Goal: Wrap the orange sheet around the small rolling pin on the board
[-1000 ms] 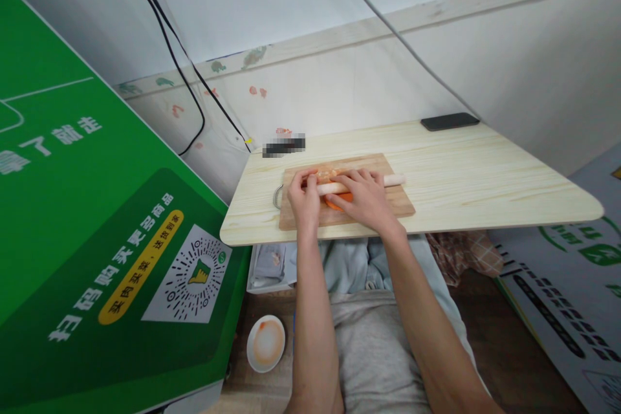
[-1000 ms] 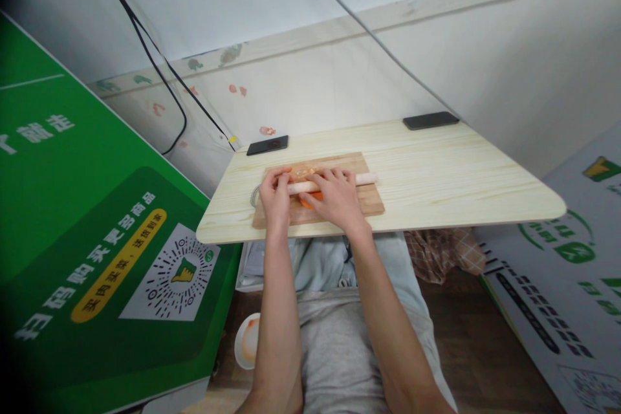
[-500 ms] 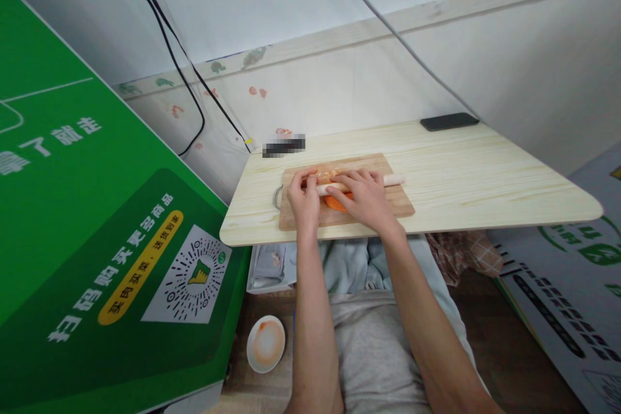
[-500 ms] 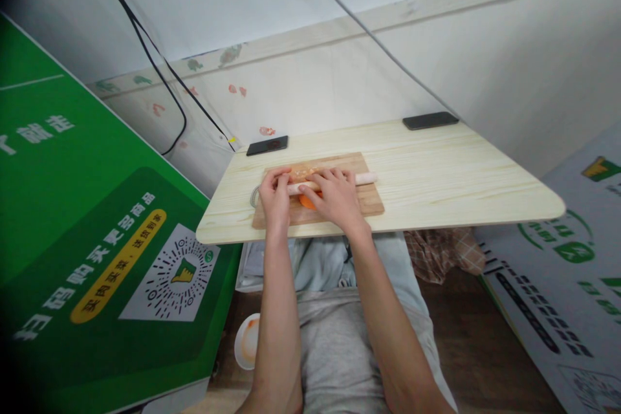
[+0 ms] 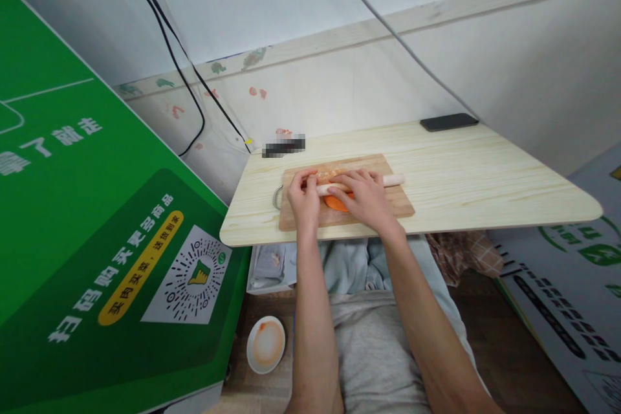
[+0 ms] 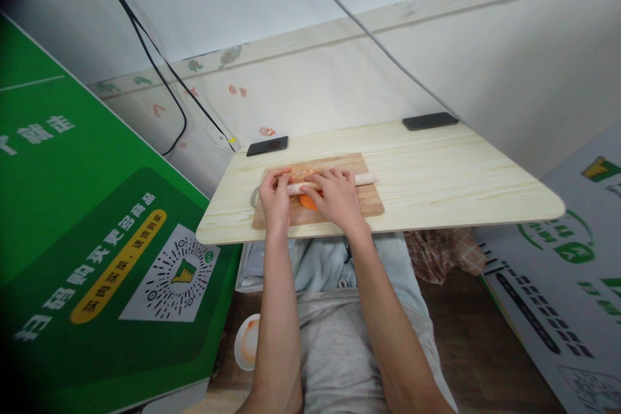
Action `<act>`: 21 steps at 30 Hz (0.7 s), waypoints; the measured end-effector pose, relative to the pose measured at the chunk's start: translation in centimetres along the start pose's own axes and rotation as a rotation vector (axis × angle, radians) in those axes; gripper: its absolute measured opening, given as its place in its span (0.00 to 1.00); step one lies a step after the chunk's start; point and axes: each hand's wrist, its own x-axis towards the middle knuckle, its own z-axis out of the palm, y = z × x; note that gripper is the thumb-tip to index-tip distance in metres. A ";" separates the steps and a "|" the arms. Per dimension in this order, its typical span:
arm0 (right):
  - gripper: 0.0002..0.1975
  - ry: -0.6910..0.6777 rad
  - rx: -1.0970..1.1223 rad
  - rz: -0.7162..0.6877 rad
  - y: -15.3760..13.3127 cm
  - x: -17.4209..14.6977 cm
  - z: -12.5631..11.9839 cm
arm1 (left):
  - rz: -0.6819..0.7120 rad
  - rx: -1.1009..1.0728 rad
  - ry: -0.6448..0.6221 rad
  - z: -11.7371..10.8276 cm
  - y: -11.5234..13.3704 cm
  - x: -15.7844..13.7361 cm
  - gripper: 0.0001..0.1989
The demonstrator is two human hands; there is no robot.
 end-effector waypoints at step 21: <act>0.16 0.005 0.125 0.017 -0.5 0.6 -0.1 | 0.006 -0.005 -0.004 0.0 0.1 0.1 0.08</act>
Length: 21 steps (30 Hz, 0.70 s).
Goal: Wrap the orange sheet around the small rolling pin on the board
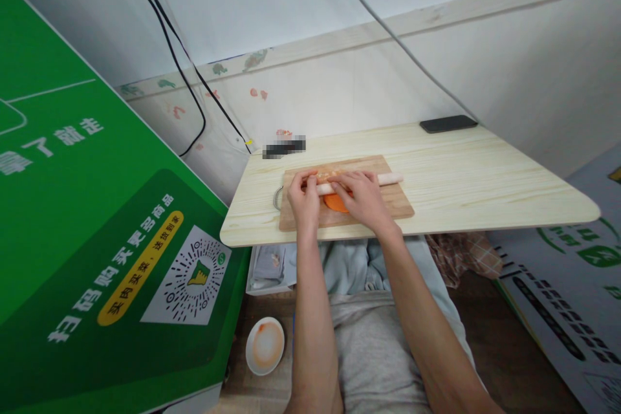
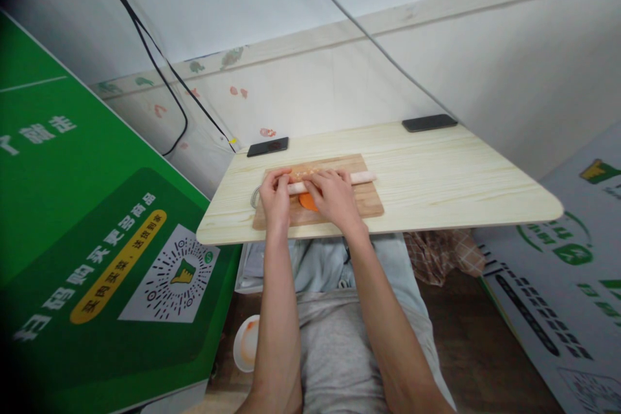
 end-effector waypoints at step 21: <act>0.11 0.083 0.099 0.030 0.4 0.1 0.4 | -0.009 -0.010 0.002 0.1 0.0 0.1 0.08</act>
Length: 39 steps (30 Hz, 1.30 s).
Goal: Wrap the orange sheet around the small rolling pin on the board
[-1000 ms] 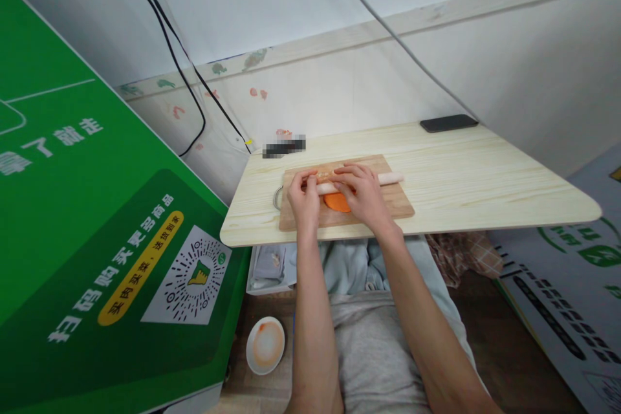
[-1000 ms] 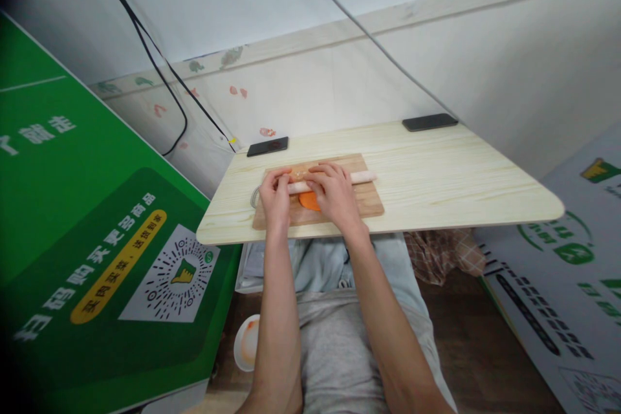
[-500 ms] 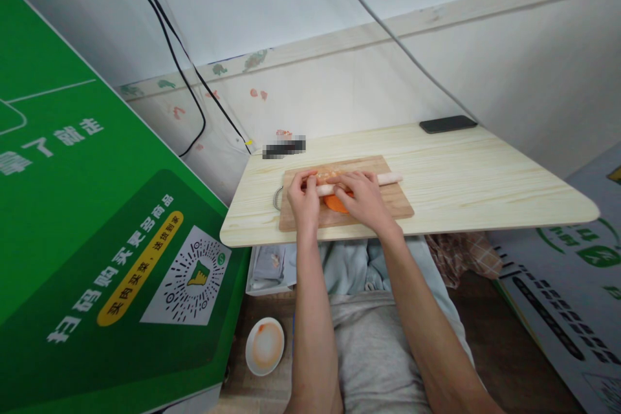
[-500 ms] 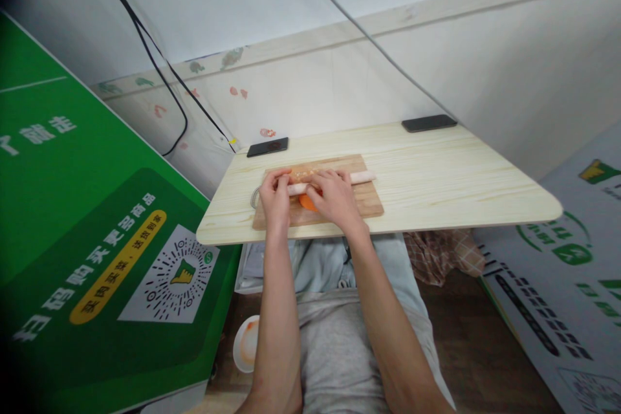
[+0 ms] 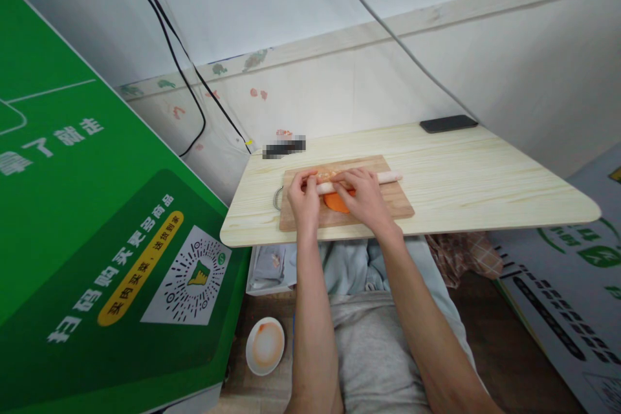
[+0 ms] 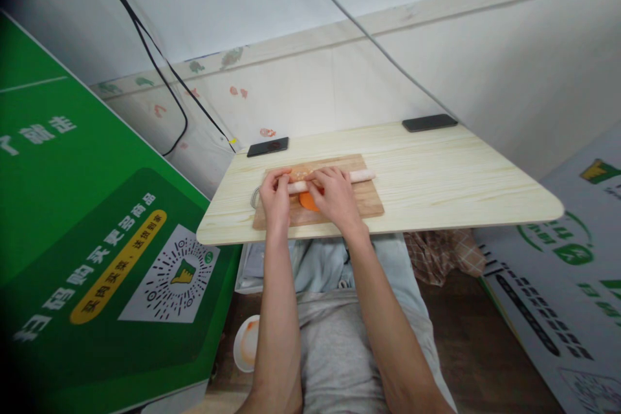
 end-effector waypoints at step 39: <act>0.16 0.115 0.031 -0.042 0.8 0.0 0.7 | 0.019 -0.014 0.018 -0.1 0.1 -0.1 0.08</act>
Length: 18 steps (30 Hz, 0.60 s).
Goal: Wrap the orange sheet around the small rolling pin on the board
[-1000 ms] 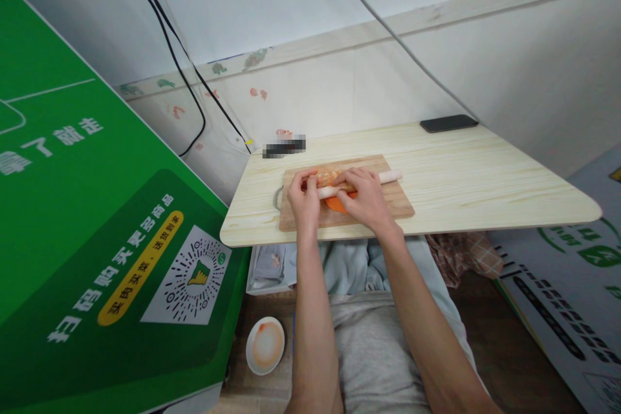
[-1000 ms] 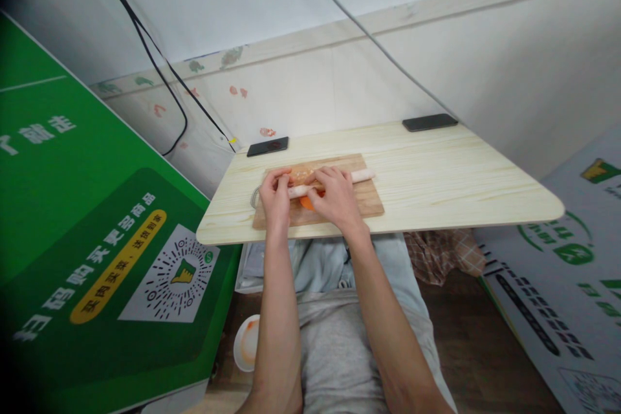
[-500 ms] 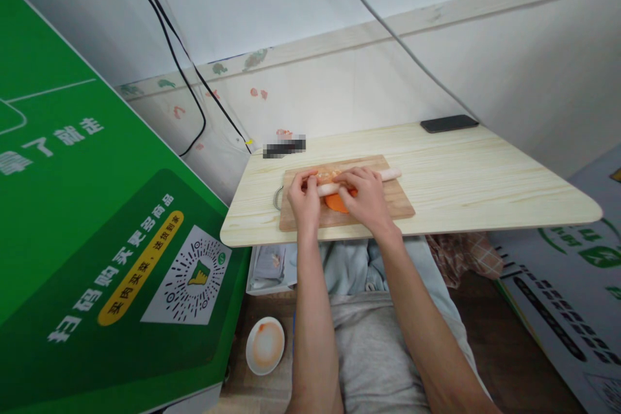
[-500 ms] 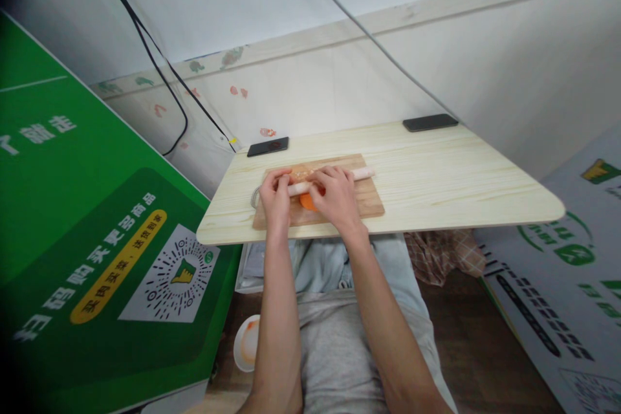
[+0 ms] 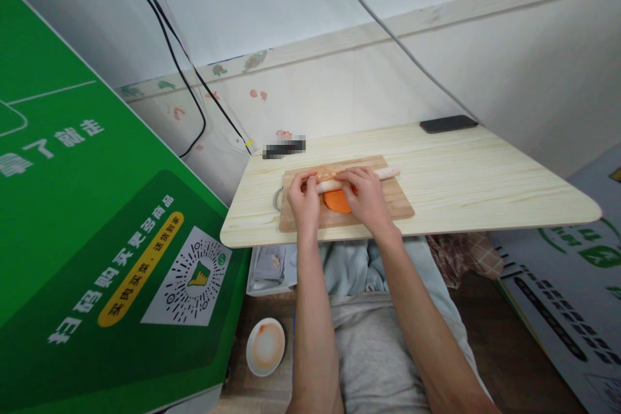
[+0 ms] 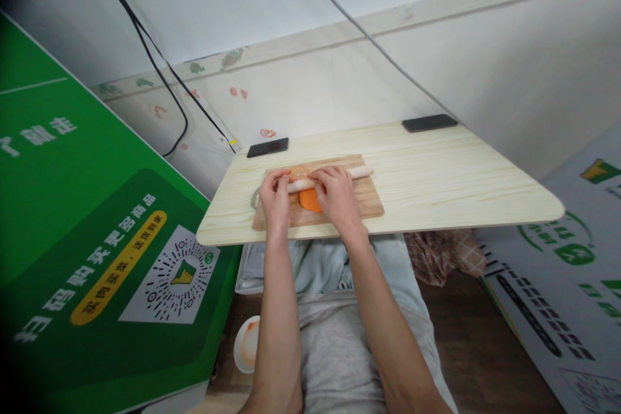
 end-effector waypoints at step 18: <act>0.14 -0.014 -0.050 0.031 -0.5 -0.1 -0.4 | -0.009 -0.016 -0.004 0.0 -0.5 0.1 0.08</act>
